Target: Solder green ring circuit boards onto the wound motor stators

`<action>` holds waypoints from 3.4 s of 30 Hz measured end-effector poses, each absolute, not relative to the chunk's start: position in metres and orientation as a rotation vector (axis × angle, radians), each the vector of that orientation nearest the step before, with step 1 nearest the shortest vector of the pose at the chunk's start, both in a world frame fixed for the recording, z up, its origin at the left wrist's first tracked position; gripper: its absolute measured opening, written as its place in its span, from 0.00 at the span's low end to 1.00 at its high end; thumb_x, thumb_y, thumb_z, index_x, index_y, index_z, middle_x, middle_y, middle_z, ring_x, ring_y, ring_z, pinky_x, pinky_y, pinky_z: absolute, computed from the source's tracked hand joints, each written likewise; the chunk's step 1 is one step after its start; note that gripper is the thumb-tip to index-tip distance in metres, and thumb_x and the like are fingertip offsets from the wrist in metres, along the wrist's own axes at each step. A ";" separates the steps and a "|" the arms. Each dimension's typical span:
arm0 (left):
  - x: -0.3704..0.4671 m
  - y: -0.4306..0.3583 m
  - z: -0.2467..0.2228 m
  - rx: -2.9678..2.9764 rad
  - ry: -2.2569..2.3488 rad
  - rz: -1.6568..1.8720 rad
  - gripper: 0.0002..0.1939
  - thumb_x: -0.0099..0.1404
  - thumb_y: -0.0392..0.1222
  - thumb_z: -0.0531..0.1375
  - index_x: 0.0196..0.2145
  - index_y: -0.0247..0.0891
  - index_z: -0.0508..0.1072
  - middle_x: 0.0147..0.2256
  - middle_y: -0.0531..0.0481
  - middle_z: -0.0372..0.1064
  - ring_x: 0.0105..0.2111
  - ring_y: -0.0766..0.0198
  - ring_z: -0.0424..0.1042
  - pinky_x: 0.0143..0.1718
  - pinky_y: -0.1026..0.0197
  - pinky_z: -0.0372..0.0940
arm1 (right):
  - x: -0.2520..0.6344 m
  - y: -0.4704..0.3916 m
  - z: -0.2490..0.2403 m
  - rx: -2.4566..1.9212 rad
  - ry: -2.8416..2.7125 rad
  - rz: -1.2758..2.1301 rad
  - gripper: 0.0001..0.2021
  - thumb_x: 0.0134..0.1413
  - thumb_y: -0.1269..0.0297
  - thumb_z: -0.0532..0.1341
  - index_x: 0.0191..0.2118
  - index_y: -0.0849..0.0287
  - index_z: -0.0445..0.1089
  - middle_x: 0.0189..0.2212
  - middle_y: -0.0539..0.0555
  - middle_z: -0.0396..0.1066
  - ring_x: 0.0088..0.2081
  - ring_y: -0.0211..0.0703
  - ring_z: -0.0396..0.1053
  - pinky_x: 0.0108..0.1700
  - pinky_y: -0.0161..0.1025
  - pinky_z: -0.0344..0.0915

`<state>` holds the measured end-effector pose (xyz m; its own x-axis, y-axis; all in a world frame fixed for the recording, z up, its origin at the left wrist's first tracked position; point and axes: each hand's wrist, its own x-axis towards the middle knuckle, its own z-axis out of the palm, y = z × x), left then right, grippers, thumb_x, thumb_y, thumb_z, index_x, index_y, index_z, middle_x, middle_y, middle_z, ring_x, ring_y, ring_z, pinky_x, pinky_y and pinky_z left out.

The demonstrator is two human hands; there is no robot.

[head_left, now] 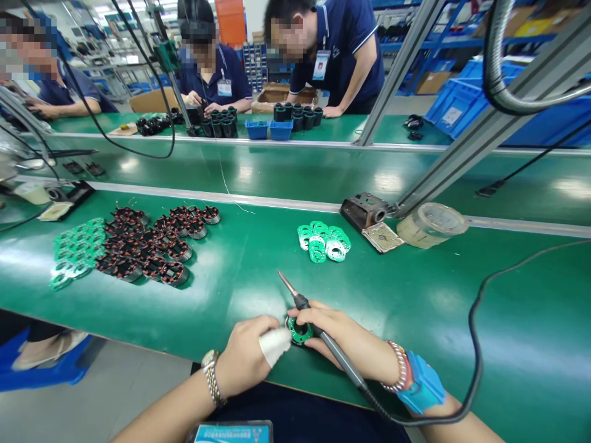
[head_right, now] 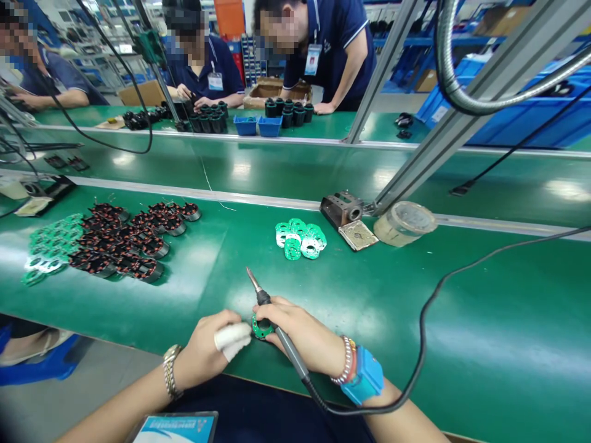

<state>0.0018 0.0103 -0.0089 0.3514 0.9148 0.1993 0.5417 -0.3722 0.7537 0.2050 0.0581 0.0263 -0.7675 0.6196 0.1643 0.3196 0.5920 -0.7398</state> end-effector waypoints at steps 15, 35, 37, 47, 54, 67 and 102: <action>0.002 0.011 -0.015 2.615 1.109 0.829 0.13 0.67 0.36 0.45 0.32 0.37 0.68 0.29 0.49 0.70 0.24 0.67 0.66 0.24 0.66 0.60 | 0.200 0.039 0.011 -0.936 -2.246 0.717 0.20 0.48 0.80 0.59 0.46 0.56 0.57 0.38 0.57 0.68 0.37 0.45 0.67 0.38 0.42 0.69; 0.021 0.023 -0.004 0.919 1.195 0.869 0.06 0.49 0.39 0.63 0.24 0.35 0.69 0.19 0.54 0.67 0.21 0.67 0.67 0.26 0.64 0.63 | 0.191 0.031 0.011 -0.979 -2.154 0.561 0.15 0.52 0.73 0.58 0.45 0.57 0.60 0.40 0.60 0.70 0.42 0.49 0.68 0.40 0.45 0.70; 0.022 0.026 0.000 0.848 1.175 0.866 0.07 0.47 0.38 0.64 0.22 0.34 0.69 0.18 0.54 0.67 0.20 0.68 0.66 0.25 0.64 0.63 | 0.190 0.032 0.014 -0.932 -2.124 0.550 0.13 0.53 0.73 0.57 0.44 0.57 0.60 0.38 0.59 0.70 0.42 0.49 0.68 0.40 0.45 0.69; 0.025 0.028 0.003 0.869 1.213 0.851 0.07 0.45 0.35 0.63 0.19 0.35 0.66 0.17 0.57 0.64 0.18 0.70 0.63 0.24 0.66 0.60 | 0.180 0.038 0.021 -0.929 -2.102 0.554 0.08 0.53 0.77 0.52 0.36 0.56 0.61 0.26 0.52 0.63 0.29 0.42 0.63 0.30 0.37 0.65; 0.025 0.021 0.004 0.843 1.175 0.898 0.07 0.49 0.39 0.63 0.22 0.35 0.69 0.19 0.55 0.65 0.22 0.68 0.65 0.27 0.64 0.61 | 0.176 0.038 0.013 -1.037 -1.986 0.783 0.10 0.49 0.77 0.53 0.35 0.55 0.59 0.27 0.50 0.63 0.30 0.40 0.65 0.32 0.35 0.65; 0.018 0.027 0.003 0.823 1.153 0.881 0.06 0.49 0.38 0.61 0.21 0.35 0.65 0.19 0.55 0.64 0.20 0.69 0.65 0.25 0.66 0.63 | 0.200 0.042 0.013 -0.932 -2.129 0.768 0.17 0.50 0.72 0.58 0.47 0.55 0.59 0.40 0.58 0.71 0.42 0.45 0.71 0.42 0.42 0.70; 0.020 0.025 0.000 0.858 1.178 0.943 0.06 0.51 0.37 0.58 0.22 0.37 0.62 0.18 0.57 0.62 0.18 0.69 0.66 0.24 0.66 0.61 | 0.208 0.021 0.052 -0.814 -2.094 0.679 0.13 0.49 0.78 0.54 0.39 0.58 0.68 0.18 0.50 0.62 0.21 0.40 0.61 0.21 0.36 0.62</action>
